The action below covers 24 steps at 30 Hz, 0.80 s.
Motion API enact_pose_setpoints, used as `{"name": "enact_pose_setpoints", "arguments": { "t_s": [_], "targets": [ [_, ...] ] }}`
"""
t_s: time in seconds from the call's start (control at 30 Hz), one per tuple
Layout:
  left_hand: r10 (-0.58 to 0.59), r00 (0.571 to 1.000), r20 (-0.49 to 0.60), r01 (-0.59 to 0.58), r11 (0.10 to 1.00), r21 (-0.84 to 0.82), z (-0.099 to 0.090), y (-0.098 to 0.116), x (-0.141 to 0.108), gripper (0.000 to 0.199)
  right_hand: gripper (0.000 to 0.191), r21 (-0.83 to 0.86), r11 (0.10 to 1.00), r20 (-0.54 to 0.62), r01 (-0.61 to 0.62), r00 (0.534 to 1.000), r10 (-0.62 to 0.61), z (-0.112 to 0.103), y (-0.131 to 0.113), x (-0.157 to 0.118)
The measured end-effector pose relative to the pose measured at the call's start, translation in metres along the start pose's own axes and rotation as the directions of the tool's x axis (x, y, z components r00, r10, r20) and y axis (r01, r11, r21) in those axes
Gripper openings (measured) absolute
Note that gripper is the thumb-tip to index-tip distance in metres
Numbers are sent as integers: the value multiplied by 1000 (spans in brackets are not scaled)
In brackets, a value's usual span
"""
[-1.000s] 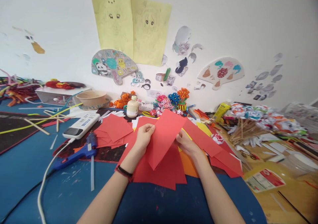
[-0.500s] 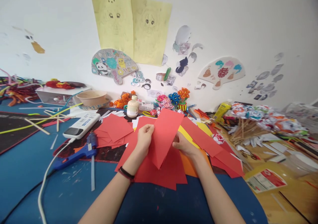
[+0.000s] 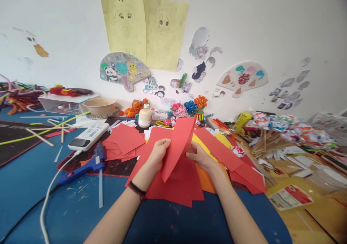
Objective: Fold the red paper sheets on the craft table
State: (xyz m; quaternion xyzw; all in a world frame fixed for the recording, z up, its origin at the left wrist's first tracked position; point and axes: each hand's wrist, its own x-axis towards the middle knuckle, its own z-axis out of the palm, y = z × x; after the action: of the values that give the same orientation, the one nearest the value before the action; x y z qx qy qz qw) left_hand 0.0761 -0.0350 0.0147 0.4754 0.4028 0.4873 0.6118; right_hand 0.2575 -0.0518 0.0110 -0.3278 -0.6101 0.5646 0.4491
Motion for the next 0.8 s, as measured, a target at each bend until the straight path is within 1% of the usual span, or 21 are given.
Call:
{"name": "enact_pose_setpoints", "arguments": {
  "t_s": [0.1, 0.13, 0.2, 0.23, 0.3, 0.33, 0.37, 0.4, 0.47, 0.53, 0.6, 0.67, 0.7, 0.73, 0.77, 0.8],
  "targets": [
    [27, 999, 34, -35, 970, 239, 0, -1, 1, 30, 35, 9, 998, -136, -61, 989, 62, -5, -2, -1],
    [23, 999, 42, -35, 952, 304, 0, -1, 1, 29, 30, 17, 996, -190, -84, 978, 85, -7, -2, -2],
    [49, 998, 48, -65, 888, 455, -1, -3, 1, 23, 28, 38, 994, -284, -99, 953, 106, -11, -2, -1],
    [87, 995, 43, -95, 816, 571, -1, -3, 1, 19, 28, 46, 995, -322, -89, 941, 99, -13, -3, -1],
    [195, 980, 33, -144, 596, 790, -2, -3, 0, 13, 27, 51, 998, -382, -47, 922, 63, -14, -3, 0],
    [254, 967, 30, -155, 490, 858, -2, -3, 0, 17, 27, 50, 999, -419, -19, 907, 38, -14, -4, 1],
    [306, 952, 31, -164, 421, 892, -2, -2, -1, 24, 28, 51, 999, -463, 7, 886, 17, -14, -4, 1],
    [349, 937, 27, -178, 408, 895, -1, -1, -1, 30, 28, 56, 998, -506, 30, 862, 2, -13, -5, 2],
    [444, 896, 25, -248, 452, 857, -1, 3, -2, 38, 26, 71, 994, -585, 84, 811, -27, -12, -5, 3],
    [538, 841, 59, -371, 493, 787, 1, 8, -5, 38, 25, 69, 988, -645, 135, 762, -59, -12, -4, 4],
    [596, 782, 185, -529, 476, 703, 4, 13, -9, 40, 23, 45, 985, -691, 166, 717, -89, -13, -3, 5],
    [584, 728, 360, -650, 419, 634, 8, 14, -12, 51, 22, 44, 983, -719, 177, 689, -92, -14, -2, 5],
    [561, 711, 424, -680, 396, 617, 10, 14, -13, 58, 22, 58, 982, -722, 178, 687, -82, -15, -2, 6],
    [541, 709, 452, -687, 385, 616, 11, 12, -13, 60, 22, 76, 981, -718, 178, 693, -70, -15, -2, 6],
    [532, 721, 444, -675, 393, 625, 11, 10, -12, 57, 22, 97, 979, -707, 178, 705, -58, -15, -3, 6],
    [531, 742, 409, -650, 422, 633, 10, 7, -9, 51, 22, 116, 977, -691, 178, 721, -50, -15, -3, 6]
  ]
}}
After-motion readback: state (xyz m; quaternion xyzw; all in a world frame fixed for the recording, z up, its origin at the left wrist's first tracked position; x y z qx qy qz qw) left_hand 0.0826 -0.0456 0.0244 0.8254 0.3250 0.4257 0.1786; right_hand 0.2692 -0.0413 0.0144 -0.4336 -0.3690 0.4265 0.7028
